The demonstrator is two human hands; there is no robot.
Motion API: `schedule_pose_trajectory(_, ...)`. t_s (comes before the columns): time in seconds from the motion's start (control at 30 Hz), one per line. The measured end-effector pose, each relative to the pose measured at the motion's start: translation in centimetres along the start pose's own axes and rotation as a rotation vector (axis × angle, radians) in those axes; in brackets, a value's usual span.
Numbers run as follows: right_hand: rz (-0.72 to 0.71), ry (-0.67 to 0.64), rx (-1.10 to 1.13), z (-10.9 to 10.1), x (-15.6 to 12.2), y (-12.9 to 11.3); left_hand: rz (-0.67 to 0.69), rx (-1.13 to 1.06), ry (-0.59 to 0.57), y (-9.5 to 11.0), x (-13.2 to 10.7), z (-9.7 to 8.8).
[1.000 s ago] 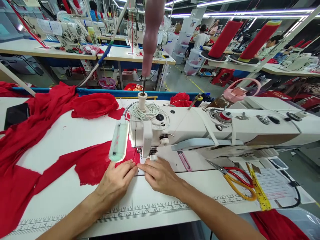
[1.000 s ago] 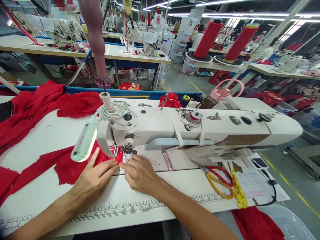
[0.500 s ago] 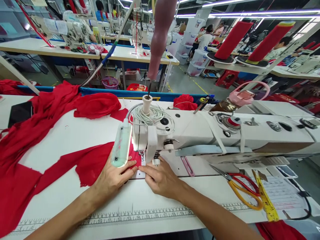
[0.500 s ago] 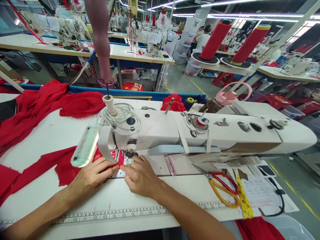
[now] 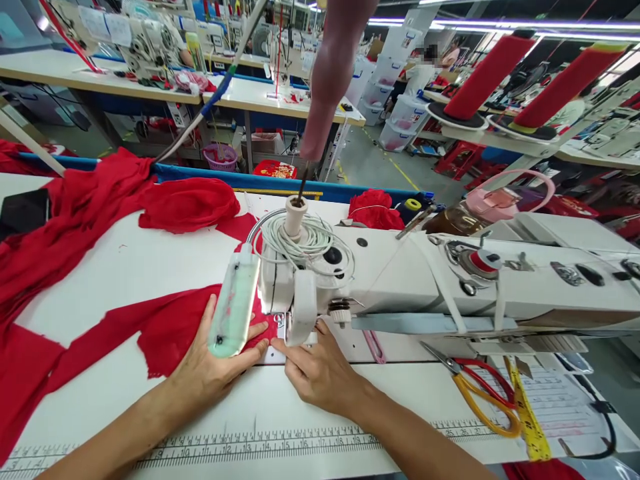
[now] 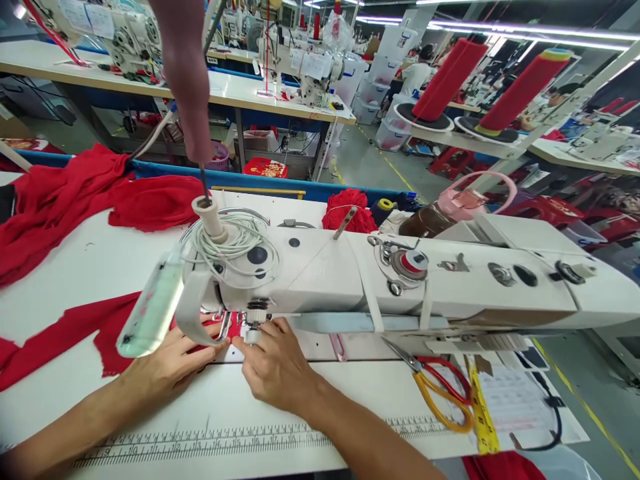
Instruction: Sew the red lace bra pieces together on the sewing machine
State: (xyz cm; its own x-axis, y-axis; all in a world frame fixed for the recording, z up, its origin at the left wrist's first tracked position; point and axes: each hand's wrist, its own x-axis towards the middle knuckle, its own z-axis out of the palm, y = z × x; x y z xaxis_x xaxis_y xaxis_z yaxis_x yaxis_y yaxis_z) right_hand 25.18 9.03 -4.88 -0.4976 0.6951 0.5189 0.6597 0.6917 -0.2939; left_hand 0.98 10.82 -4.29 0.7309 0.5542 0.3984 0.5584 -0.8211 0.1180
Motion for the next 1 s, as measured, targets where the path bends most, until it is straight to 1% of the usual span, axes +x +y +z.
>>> schedule_pose_trajectory(0.1,-0.003,-0.003,-0.027,0.0,0.1,0.0,0.043,0.008,0.002,-0.2,0.0,0.1)
schedule_pose_trajectory(0.2,-0.001,-0.011,-0.054,0.0,0.1,0.0,0.011,-0.010,-0.009,-0.3,0.0,0.3)
schedule_pose_trajectory(0.37,0.018,-0.029,-0.102,0.3,0.0,0.2,-0.054,-0.064,0.032,-0.5,-0.1,1.0)
schedule_pose_trajectory(0.57,0.056,-0.047,-0.136,0.3,0.2,0.3,-0.038,-0.018,0.052,-1.1,0.2,1.5)
schedule_pose_trajectory(0.7,0.071,-0.077,-0.172,0.7,0.1,0.5,-0.089,-0.020,-0.032,-1.4,1.1,0.8)
schedule_pose_trajectory(0.77,0.076,-0.071,-0.189,0.8,0.1,0.5,-0.099,-0.037,-0.036,-1.2,1.6,0.4)
schedule_pose_trajectory(0.83,0.079,-0.051,-0.202,0.9,0.2,0.5,-0.108,-0.038,-0.007,-0.8,2.0,0.2)
schedule_pose_trajectory(0.93,0.077,-0.029,-0.183,0.8,0.4,0.4,-0.137,-0.023,0.031,-0.1,2.6,0.5)
schedule_pose_trajectory(1.0,0.075,-0.013,-0.146,0.7,0.6,0.4,-0.124,-0.018,0.053,0.1,2.9,0.9)
